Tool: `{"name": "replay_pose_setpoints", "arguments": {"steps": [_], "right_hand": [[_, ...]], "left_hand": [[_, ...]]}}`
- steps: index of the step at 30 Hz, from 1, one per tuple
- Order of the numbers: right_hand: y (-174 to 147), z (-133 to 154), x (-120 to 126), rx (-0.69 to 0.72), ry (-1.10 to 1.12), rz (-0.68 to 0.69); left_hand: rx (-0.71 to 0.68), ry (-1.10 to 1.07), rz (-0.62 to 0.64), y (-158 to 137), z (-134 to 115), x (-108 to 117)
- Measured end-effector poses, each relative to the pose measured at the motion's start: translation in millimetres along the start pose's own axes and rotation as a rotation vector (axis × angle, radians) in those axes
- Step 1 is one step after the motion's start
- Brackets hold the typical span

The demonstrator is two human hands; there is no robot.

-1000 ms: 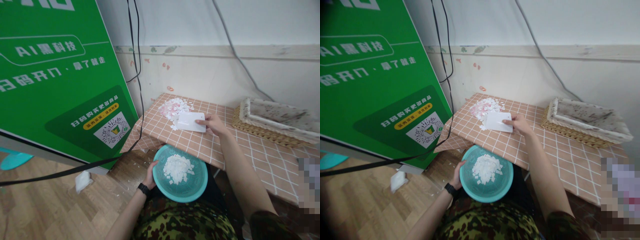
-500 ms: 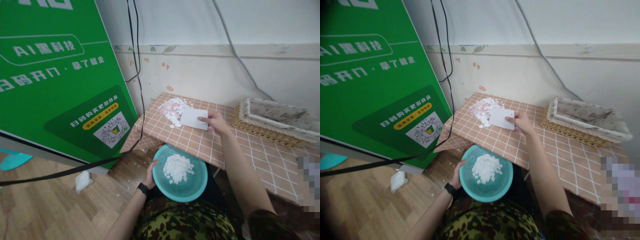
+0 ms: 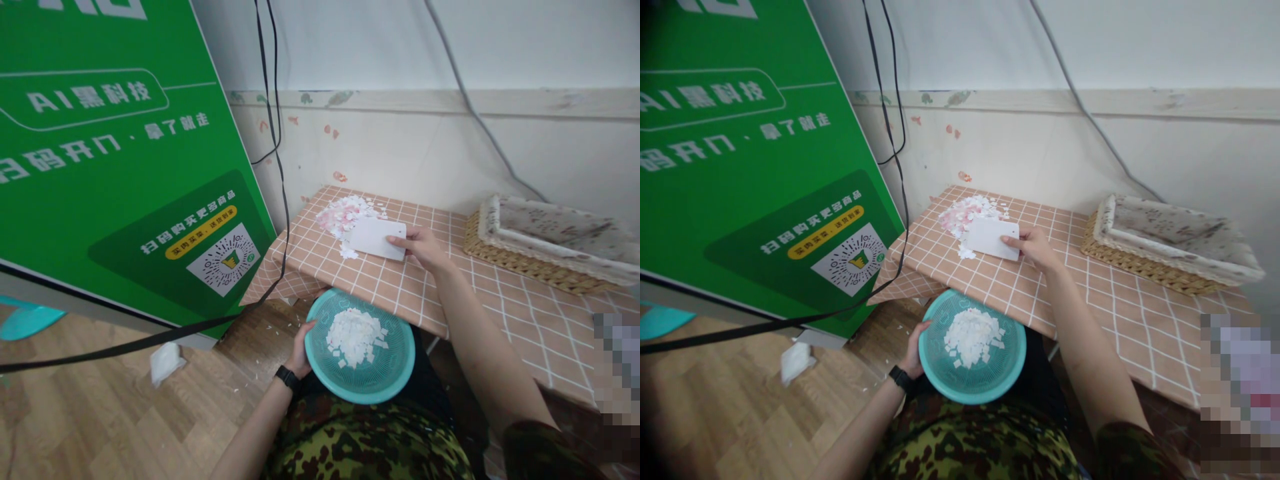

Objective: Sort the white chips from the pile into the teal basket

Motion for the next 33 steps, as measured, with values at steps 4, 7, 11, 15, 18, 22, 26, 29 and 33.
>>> {"name": "replay_pose_setpoints", "arguments": {"steps": [4,7,11,15,18,22,26,29,33], "right_hand": [[2.1,-3.6,0.6,0.016,-0.09,0.011],[4.2,-9.0,12.0,-0.001,-0.061,-0.08],[4.6,-9.0,10.6,0.008,-0.021,-0.094],[1.7,-2.6,-4.1,0.027,-0.057,-0.012],[0.8,-3.2,-6.0,0.003,-0.043,0.015],[2.4,-7.8,1.9,-0.023,0.051,-0.012],[2.5,-6.1,4.1,-0.014,0.141,-0.018],[-0.2,0.9,2.3,0.007,0.181,0.021],[-14.4,15.2,18.9,0.08,0.178,-0.043]], "left_hand": [[0.0,0.006,0.011,0.8,0.3,0.8],[0.019,0.006,0.003,2.3,1.9,3.3],[0.02,-0.001,-0.007,3.9,1.7,5.8],[-0.005,0.002,-0.026,3.5,-0.2,7.2],[-0.008,-0.01,-0.028,2.9,-0.3,6.8],[-0.009,-0.014,-0.022,1.7,-0.7,4.8],[0.005,-0.016,-0.011,-0.4,-0.5,1.0],[0.004,-0.019,-0.017,-1.5,-1.2,-0.9],[0.017,0.002,-0.032,-1.8,-0.1,-0.3]]}}
Point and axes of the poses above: each hand's wrist, its own y-axis towards the middle knuckle, its own x-axis out of the back of the hand, z = x × y, the point moved 8 cm from there along y, towards the middle knuckle, and after that the axes turned 14 degrees about -y, right-handed, at the moved point
